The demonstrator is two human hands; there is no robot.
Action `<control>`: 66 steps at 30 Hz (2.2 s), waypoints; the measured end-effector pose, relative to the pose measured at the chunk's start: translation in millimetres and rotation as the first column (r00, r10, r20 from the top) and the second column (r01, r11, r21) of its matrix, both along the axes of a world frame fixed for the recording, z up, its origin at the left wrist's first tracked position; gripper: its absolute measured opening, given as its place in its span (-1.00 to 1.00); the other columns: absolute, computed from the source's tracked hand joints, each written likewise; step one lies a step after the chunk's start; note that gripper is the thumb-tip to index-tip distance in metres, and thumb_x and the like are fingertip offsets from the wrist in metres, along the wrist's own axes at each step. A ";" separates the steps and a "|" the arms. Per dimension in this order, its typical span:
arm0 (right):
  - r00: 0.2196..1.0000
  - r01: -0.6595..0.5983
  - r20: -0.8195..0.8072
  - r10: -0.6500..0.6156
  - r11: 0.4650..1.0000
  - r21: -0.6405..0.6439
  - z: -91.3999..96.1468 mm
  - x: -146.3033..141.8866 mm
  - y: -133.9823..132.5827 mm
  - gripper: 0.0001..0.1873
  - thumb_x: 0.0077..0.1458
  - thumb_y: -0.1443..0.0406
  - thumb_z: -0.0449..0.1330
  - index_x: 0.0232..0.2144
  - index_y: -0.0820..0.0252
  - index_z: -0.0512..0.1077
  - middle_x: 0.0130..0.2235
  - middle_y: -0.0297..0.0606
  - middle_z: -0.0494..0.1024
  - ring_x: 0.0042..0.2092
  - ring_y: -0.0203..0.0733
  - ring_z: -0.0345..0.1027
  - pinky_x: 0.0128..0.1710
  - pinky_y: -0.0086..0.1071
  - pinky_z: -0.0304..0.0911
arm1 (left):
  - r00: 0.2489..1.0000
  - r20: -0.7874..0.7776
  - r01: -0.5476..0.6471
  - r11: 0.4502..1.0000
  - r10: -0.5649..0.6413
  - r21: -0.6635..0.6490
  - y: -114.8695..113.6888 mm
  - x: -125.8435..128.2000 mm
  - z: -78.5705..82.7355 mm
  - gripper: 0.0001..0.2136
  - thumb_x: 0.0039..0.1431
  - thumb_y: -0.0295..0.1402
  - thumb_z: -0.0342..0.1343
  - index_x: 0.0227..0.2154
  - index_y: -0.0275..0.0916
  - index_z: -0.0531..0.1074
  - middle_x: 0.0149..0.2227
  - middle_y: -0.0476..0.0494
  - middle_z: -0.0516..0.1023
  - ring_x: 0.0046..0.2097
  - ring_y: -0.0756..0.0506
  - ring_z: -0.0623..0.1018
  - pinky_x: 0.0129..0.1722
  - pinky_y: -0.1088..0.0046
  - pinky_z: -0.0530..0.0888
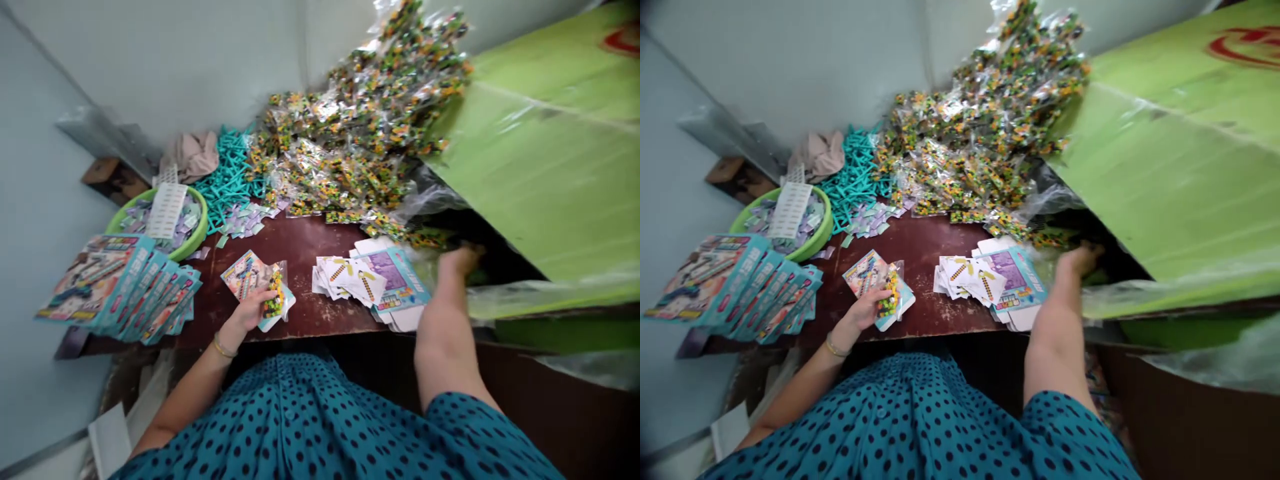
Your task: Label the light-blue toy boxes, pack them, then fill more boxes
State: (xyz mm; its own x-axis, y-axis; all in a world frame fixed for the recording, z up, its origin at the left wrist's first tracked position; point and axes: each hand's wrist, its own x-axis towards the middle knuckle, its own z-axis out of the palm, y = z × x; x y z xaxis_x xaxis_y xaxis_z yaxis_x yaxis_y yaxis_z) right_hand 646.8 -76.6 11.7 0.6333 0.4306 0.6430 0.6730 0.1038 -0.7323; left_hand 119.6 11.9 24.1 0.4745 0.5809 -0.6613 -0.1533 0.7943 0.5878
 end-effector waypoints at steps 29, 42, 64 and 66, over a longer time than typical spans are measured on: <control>0.740 -0.520 -0.025 0.672 0.549 -0.655 18.7 -426.7 431.7 -0.70 0.15 0.50 0.14 -0.14 0.37 0.63 -0.02 0.12 0.63 -0.01 0.01 0.51 0.06 -0.23 0.35 | 0.757 0.108 -0.605 0.754 0.644 -0.255 -0.2 -83.1 -37.3 -0.76 0.25 -0.46 0.22 -0.04 -0.37 0.53 -0.11 -0.33 0.71 -0.17 -0.19 0.72 -0.05 0.25 0.64; 0.396 -0.864 0.190 0.898 0.435 -0.255 -39.4 -410.3 92.6 -0.75 0.39 0.26 0.17 -0.04 -0.06 0.64 0.01 -0.26 0.70 0.19 -0.02 0.52 0.34 0.11 0.21 | 0.802 0.204 -0.570 0.822 0.561 -0.021 37.9 -39.3 -21.3 -0.66 -0.06 -0.32 0.50 -0.23 -0.26 0.56 -0.28 -0.06 0.68 -0.30 -0.04 0.63 -0.18 0.43 0.54; 0.345 -0.754 -0.876 0.337 0.655 -0.045 -47.0 -277.3 -48.7 -0.45 -0.03 0.05 0.49 -0.01 0.00 0.50 0.19 -0.25 0.59 0.26 -0.01 0.44 0.23 -0.15 0.43 | 0.582 -0.806 0.813 -0.039 0.105 0.581 -38.3 -53.9 -44.4 -0.18 0.05 -0.29 0.40 0.40 -0.17 0.27 0.47 -0.38 0.19 0.53 -0.46 0.05 0.47 -0.25 -0.23; 0.329 -0.810 -0.873 0.359 0.583 -0.066 -48.5 -270.5 -58.2 -0.45 -0.04 0.04 0.51 -0.02 0.02 0.53 0.17 -0.20 0.61 0.26 0.04 0.44 0.20 -0.11 0.46 | 0.669 -0.723 0.727 0.054 0.171 0.685 -31.2 -58.2 -39.2 -0.39 0.09 -0.40 0.33 0.25 -0.14 0.47 0.37 -0.32 0.39 0.49 -0.43 0.18 0.49 -0.19 -0.15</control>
